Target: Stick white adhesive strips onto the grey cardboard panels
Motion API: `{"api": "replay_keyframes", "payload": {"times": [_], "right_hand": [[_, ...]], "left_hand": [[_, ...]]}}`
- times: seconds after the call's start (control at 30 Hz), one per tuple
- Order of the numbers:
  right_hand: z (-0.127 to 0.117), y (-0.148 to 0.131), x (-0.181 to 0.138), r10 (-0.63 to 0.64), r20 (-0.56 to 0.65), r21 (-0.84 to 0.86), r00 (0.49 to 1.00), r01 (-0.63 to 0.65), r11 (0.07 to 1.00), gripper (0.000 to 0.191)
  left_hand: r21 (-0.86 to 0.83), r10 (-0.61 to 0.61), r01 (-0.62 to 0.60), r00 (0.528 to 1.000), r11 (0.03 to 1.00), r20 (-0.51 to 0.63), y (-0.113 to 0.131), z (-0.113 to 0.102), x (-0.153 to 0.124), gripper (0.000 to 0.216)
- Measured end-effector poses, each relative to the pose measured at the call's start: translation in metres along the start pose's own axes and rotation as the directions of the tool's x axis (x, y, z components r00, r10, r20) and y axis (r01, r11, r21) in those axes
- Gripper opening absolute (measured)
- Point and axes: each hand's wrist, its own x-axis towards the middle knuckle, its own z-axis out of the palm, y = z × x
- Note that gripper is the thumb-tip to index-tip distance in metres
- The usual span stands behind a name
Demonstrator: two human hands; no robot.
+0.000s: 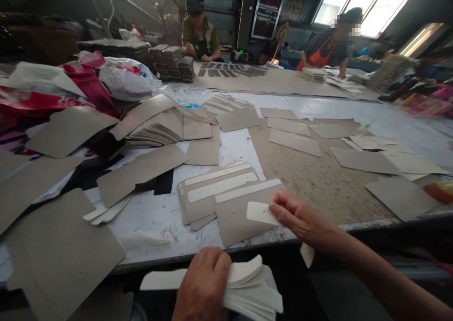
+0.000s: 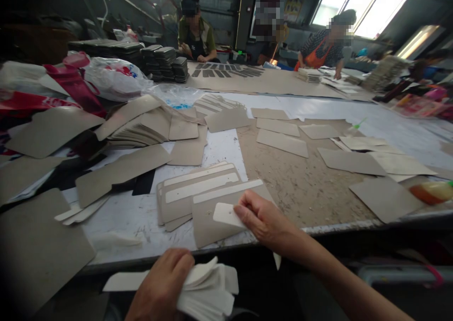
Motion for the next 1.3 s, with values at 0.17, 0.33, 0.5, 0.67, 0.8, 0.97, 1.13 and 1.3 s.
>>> {"api": "replay_keyframes", "payload": {"times": [0.17,0.33,0.5,0.67,0.8,0.97,1.13,1.3], "right_hand": [[0.03,-0.001,0.038,-0.085,0.135,-0.155,0.987,0.106,0.982,0.023],[0.048,0.009,0.059,-0.086,0.15,-0.539,0.985,0.155,0.828,0.018],[0.052,0.011,0.062,-0.098,0.155,-0.685,0.983,0.179,0.706,0.018],[0.053,0.008,0.065,-0.092,0.181,-0.727,0.979,0.196,0.658,0.017],[0.056,0.012,0.069,-0.106,0.206,-0.735,0.973,0.225,0.639,0.017],[0.052,0.015,0.068,-0.1,0.248,-0.735,0.964,0.254,0.629,0.021],[0.017,-0.006,0.061,-0.02,0.234,-0.698,0.972,0.182,0.693,0.019],[-0.007,-0.037,0.061,-0.057,0.358,-0.43,0.932,0.219,0.876,0.016]], "left_hand": [[0.326,0.23,-0.215,0.973,0.92,-0.007,-0.02,0.034,0.016,0.033],[0.339,0.265,-0.225,0.961,0.914,-0.078,-0.033,0.055,0.011,0.032],[0.329,0.262,-0.216,0.96,0.919,-0.102,-0.031,0.056,0.008,0.03],[0.341,0.271,-0.231,0.96,0.911,-0.074,-0.031,0.051,0.01,0.026],[0.362,0.276,-0.239,0.96,0.901,-0.053,-0.028,0.045,0.012,0.029],[0.363,0.273,-0.246,0.962,0.899,-0.023,-0.024,0.041,0.013,0.028],[0.319,0.215,-0.208,0.976,0.925,0.011,-0.026,0.042,0.011,0.025],[0.353,0.265,-0.259,0.964,0.899,0.033,-0.024,0.037,0.015,0.021]]}}
